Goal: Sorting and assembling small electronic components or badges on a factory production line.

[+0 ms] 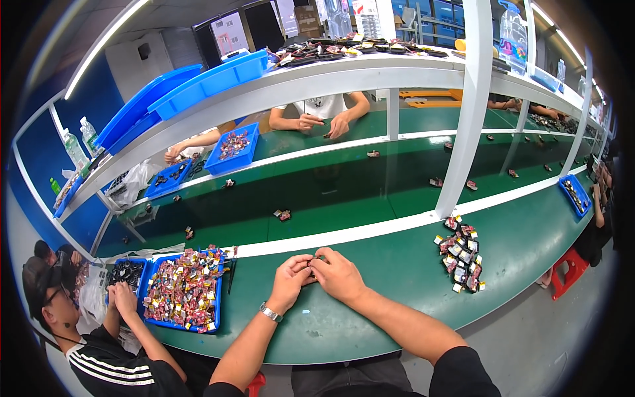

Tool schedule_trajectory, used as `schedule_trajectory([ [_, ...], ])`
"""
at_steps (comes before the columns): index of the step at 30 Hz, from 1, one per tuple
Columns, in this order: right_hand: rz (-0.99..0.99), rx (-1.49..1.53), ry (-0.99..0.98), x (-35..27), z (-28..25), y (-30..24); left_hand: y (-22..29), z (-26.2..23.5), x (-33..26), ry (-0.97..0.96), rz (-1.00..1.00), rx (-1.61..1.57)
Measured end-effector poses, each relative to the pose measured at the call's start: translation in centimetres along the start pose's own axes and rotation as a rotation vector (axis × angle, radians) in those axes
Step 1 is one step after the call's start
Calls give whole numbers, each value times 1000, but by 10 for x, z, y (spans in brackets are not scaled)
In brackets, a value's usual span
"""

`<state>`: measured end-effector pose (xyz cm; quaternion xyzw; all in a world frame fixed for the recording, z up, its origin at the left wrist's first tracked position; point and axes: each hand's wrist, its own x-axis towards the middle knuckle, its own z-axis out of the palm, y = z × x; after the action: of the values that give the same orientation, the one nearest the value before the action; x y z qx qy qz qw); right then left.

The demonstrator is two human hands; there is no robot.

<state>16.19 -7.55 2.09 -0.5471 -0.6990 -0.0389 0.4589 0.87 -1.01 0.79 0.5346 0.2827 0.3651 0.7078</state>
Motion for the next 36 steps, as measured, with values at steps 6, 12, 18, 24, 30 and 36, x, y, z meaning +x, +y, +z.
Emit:
schedule_trajectory([
  [6, -6, 39, -6, -1, 4, -1, 1, -1, -2, 40, 2, 54],
  [12, -26, 102, 22, 2, 4, 0, 1, 3, -1, 61, 12, 38],
  [18, 15, 65, 43, 2, 3, -11, 0, 4, -3, 42, 47, 64],
  [24, 11, 67, 44, 0, 5, -6, -2, 3, -2, 48, 43, 80],
  [30, 28, 94, 33, 1, 5, -8, -3, 5, -3, 61, 72, 93],
  [36, 127, 210, 52, -1, 12, -1, -5, 8, -2, 94, 78, 131],
])
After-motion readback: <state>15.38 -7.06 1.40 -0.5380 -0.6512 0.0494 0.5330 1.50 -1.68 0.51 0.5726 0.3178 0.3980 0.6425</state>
